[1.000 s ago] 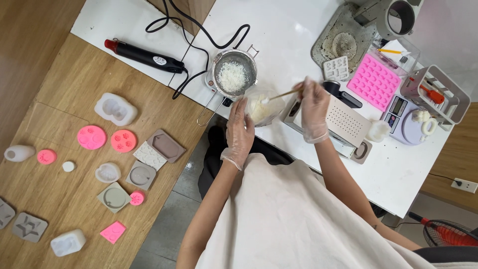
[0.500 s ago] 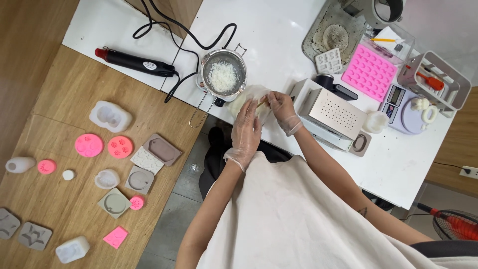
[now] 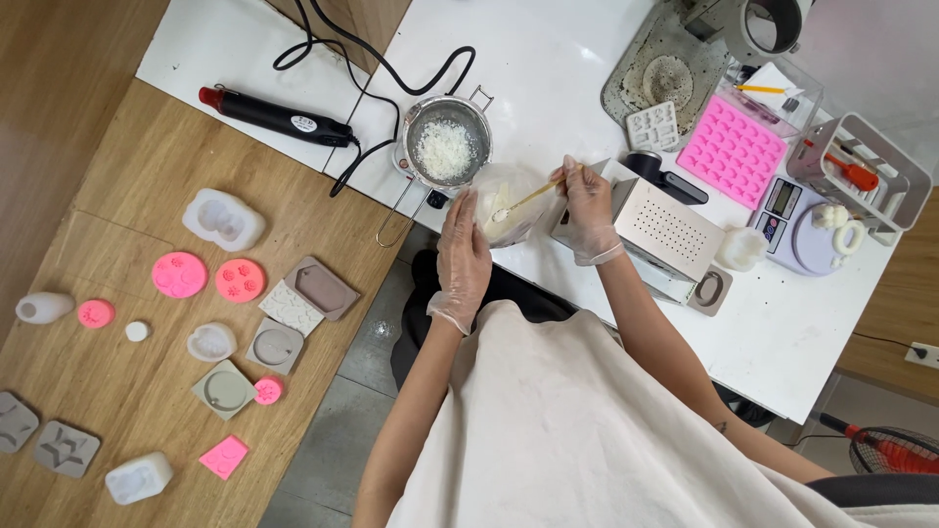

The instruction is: Scoop wax flakes from a bag into a melting pot using a spoon.

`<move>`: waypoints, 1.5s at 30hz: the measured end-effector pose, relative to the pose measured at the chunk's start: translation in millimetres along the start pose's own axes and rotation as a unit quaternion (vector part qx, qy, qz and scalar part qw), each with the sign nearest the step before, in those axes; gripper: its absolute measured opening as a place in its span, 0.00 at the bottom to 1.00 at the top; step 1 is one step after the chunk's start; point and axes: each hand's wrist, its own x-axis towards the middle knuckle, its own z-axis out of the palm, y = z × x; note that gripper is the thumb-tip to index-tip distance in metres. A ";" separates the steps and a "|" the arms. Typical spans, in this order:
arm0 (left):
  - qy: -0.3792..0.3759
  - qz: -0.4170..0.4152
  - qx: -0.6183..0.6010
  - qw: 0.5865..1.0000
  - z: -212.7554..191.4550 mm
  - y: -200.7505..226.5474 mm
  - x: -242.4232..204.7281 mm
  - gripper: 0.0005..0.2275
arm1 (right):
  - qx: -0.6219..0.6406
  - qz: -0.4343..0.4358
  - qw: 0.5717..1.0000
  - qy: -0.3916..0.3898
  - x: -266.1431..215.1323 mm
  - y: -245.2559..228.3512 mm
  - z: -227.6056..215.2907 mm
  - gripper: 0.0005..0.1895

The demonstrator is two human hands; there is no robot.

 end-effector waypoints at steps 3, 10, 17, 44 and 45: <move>0.010 -0.004 -0.014 1.000 7.2 -13.2 -1.1 0.24 | 0.020 0.019 1.000 0.011 6.1 -14.5 0.7 0.19; 0.010 -0.005 -0.034 0.999 8.2 -22.4 2.1 0.23 | 0.084 0.023 0.995 0.040 21.5 -79.7 24.3 0.20; -0.002 -0.032 -0.040 0.999 -3.7 -10.1 3.3 0.22 | -0.033 -0.303 0.951 -0.056 14.1 -108.7 69.0 0.15; -0.066 -0.003 -0.004 0.998 3.0 25.4 -13.0 0.23 | -0.270 -0.160 0.945 -0.088 -45.2 4.3 3.5 0.16; -0.079 0.010 0.004 0.997 3.2 27.9 -14.2 0.23 | -0.214 -0.070 0.970 -0.087 -39.4 20.3 4.6 0.18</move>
